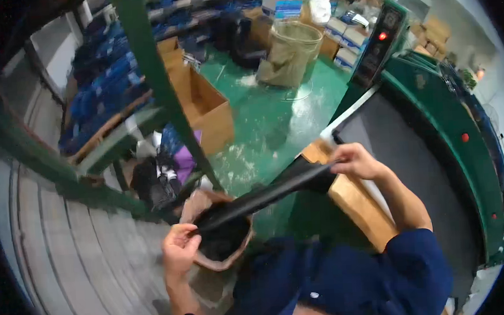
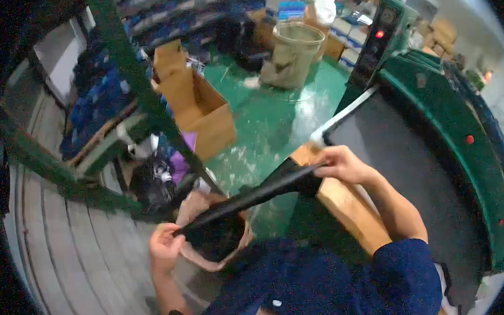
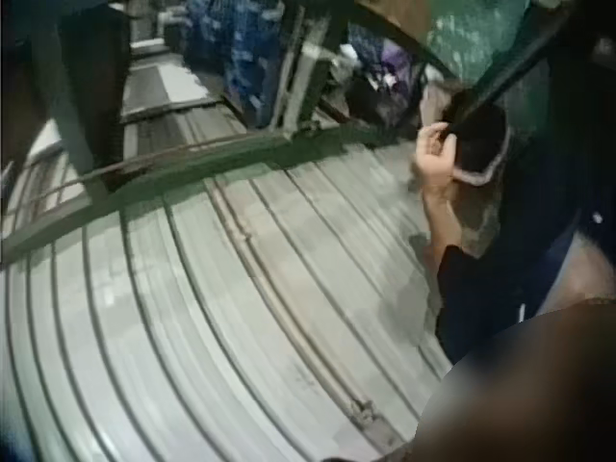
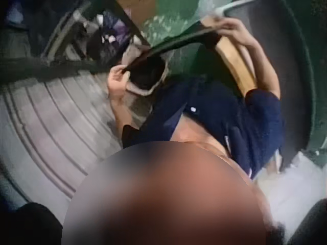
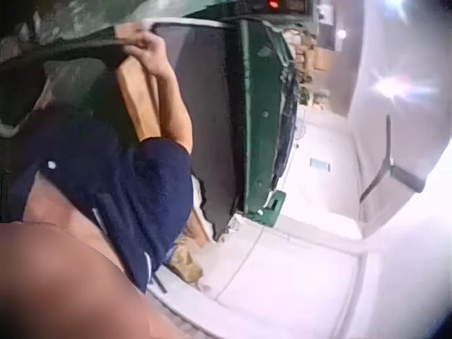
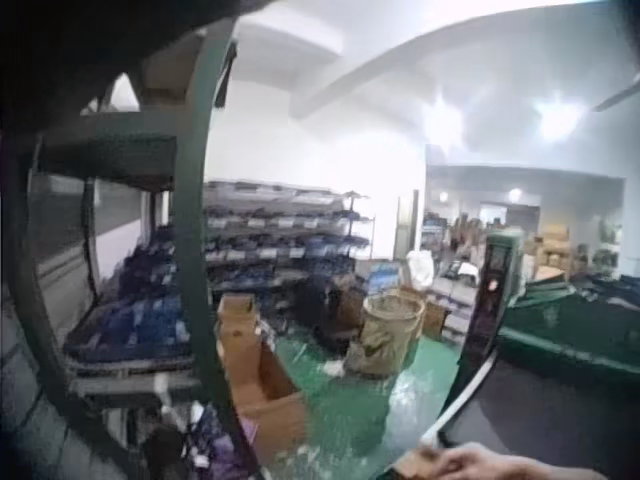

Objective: Operating a hydraulic press machine to cut shapes from black synthetic material using metal dies.

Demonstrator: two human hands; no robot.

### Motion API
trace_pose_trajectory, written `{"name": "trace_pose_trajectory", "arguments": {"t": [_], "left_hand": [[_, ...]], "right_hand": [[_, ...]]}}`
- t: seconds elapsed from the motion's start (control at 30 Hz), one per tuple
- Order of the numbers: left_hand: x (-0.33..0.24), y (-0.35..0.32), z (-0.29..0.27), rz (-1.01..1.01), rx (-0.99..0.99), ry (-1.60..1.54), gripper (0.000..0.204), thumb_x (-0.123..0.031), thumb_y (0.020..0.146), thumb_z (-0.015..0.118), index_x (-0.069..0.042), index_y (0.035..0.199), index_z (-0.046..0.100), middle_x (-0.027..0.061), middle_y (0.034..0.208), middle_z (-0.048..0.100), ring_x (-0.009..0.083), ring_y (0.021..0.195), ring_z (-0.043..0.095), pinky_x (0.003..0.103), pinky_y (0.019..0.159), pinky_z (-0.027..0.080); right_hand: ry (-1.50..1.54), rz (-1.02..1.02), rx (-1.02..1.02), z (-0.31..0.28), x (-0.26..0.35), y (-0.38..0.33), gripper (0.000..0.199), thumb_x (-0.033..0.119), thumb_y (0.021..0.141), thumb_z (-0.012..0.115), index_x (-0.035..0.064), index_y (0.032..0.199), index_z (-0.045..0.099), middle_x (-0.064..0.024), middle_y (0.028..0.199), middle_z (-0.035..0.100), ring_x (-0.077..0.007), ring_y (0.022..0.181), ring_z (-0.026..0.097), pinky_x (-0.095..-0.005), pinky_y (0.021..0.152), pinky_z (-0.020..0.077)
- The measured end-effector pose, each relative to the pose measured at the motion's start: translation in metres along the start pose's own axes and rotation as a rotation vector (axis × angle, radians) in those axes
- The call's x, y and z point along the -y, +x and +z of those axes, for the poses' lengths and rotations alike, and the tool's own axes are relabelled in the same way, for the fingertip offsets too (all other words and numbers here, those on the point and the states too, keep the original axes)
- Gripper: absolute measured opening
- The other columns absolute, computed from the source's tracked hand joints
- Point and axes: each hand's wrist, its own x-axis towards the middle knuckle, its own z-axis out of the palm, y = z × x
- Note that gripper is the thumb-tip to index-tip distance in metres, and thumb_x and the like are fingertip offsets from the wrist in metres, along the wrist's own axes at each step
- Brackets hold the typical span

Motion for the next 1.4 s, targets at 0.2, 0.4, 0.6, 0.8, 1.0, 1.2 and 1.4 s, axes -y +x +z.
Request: {"name": "trace_pose_trajectory", "arguments": {"t": [0.2,0.4,0.6,0.8,1.0,1.2,1.4], "left_hand": [[-0.023,-0.076,0.005,-0.332,0.264,0.196,0.024,0.001,0.076,0.070,-0.001,0.100,0.069,0.0042,0.087,0.069,0.0111,0.076,0.064,0.026,0.069,0.051],[-0.019,-0.057,0.023,-0.266,0.064,0.166,0.025,0.002,0.080,0.068,0.001,0.105,0.065,0.0065,0.092,0.069,0.0102,0.080,0.065,0.024,0.070,0.053],[-0.024,0.007,0.068,0.040,0.006,0.024,0.026,0.008,0.084,0.057,0.003,0.109,0.062,0.0009,0.090,0.063,0.0045,0.073,0.056,0.019,0.062,0.045],[-0.044,0.033,0.112,0.326,-0.183,0.161,0.010,-0.002,0.084,0.063,0.003,0.090,0.069,0.0051,0.078,0.062,0.0086,0.066,0.057,0.023,0.059,0.047],[-0.074,0.021,0.077,0.262,-0.340,-0.053,0.017,-0.013,0.088,0.071,0.001,0.088,0.062,-0.0004,0.077,0.062,0.0039,0.065,0.054,0.019,0.057,0.044],[-0.138,0.012,0.022,0.343,-0.358,0.014,0.005,-0.003,0.086,0.069,-0.001,0.088,0.064,0.0000,0.080,0.064,0.0065,0.071,0.056,0.022,0.067,0.046],[-0.258,0.072,-0.010,0.938,-0.533,0.194,0.008,-0.007,0.091,0.066,-0.001,0.096,0.064,0.0051,0.096,0.066,0.0104,0.090,0.059,0.023,0.083,0.046]], "right_hand": [[0.007,0.239,0.184,0.025,-0.032,-0.124,0.014,-0.001,0.077,0.078,-0.0007,0.088,0.069,-0.0017,0.084,0.069,-0.0082,0.076,0.062,-0.0240,0.068,0.0517],[0.403,0.401,-0.089,0.051,-0.035,-0.121,0.021,-0.007,0.075,0.076,0.0005,0.092,0.067,-0.0032,0.083,0.069,-0.0103,0.073,0.063,-0.0235,0.068,0.0519],[0.351,0.322,-0.108,0.092,0.004,-0.033,0.020,0.002,0.079,0.073,-0.0006,0.097,0.064,-0.0027,0.085,0.066,-0.0095,0.073,0.061,-0.0230,0.067,0.0504],[0.004,-0.173,-0.008,0.192,0.067,0.038,0.019,0.008,0.082,0.070,-0.0015,0.098,0.067,-0.0063,0.086,0.067,-0.0096,0.073,0.060,-0.0277,0.066,0.0508],[-0.112,-0.759,0.062,0.228,0.100,0.043,0.033,0.001,0.077,0.071,-0.0012,0.109,0.065,-0.0148,0.097,0.063,-0.0260,0.085,0.063,-0.0335,0.073,0.0515],[-0.032,-1.079,0.201,0.247,0.148,0.032,0.031,-0.001,0.077,0.071,0.0012,0.107,0.068,-0.0180,0.127,0.053,-0.0296,0.104,0.058,-0.0368,0.088,0.0498],[-0.021,-0.898,0.059,0.185,0.101,0.033,0.021,0.001,0.080,0.065,0.0011,0.100,0.066,-0.0166,0.106,0.065,-0.0318,0.099,0.064,-0.0375,0.085,0.0518]]}}
